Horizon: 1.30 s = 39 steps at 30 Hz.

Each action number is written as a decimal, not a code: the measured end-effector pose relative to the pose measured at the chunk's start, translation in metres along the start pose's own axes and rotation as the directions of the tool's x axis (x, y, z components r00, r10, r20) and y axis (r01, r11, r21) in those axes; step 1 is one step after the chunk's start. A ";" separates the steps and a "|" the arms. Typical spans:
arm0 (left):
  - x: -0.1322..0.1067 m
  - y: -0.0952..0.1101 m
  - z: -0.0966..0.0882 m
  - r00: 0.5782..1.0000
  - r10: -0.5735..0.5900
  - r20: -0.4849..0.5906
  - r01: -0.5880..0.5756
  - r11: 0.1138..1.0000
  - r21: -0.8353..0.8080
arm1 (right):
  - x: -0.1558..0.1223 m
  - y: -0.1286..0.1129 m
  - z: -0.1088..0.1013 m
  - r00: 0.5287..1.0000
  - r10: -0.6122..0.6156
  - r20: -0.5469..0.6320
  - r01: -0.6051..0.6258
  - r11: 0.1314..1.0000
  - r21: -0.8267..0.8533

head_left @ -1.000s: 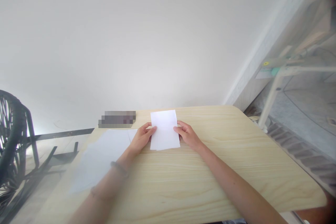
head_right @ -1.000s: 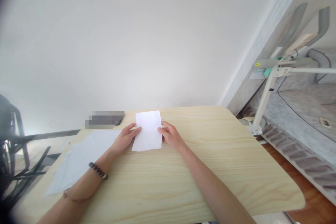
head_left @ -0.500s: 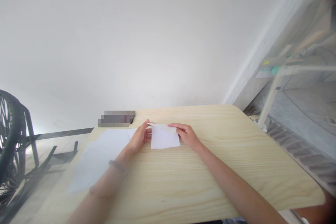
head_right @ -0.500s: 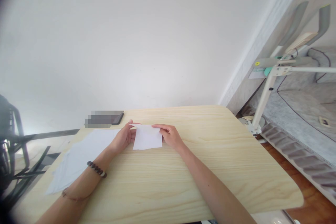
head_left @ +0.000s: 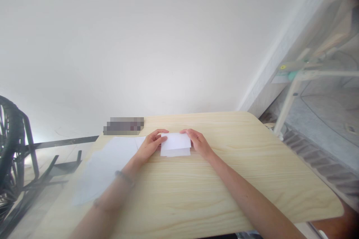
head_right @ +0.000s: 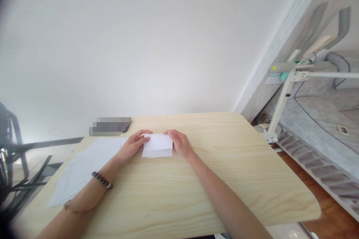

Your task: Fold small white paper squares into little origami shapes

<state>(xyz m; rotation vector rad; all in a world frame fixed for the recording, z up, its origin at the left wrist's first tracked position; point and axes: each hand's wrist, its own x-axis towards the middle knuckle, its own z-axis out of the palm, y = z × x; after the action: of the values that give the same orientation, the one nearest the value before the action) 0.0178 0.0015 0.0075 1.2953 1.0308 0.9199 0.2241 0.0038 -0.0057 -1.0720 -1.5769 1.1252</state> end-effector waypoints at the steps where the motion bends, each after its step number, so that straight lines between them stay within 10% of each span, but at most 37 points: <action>1: 0.000 0.000 0.000 1.000 0.006 -0.002 -0.006 1.000 0.015 | 0.000 0.000 0.001 0.999 -0.024 -0.025 0.023 0.998 -0.061; 39: 0.001 -0.004 0.006 0.988 0.076 -0.132 -0.043 0.971 0.236 | 0.000 0.007 0.006 0.998 -0.047 0.027 0.051 0.990 -0.131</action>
<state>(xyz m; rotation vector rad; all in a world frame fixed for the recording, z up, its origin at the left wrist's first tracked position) 0.0233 0.0001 0.0030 1.4785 1.2443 0.9679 0.2192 0.0045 -0.0135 -1.1032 -1.7074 1.0159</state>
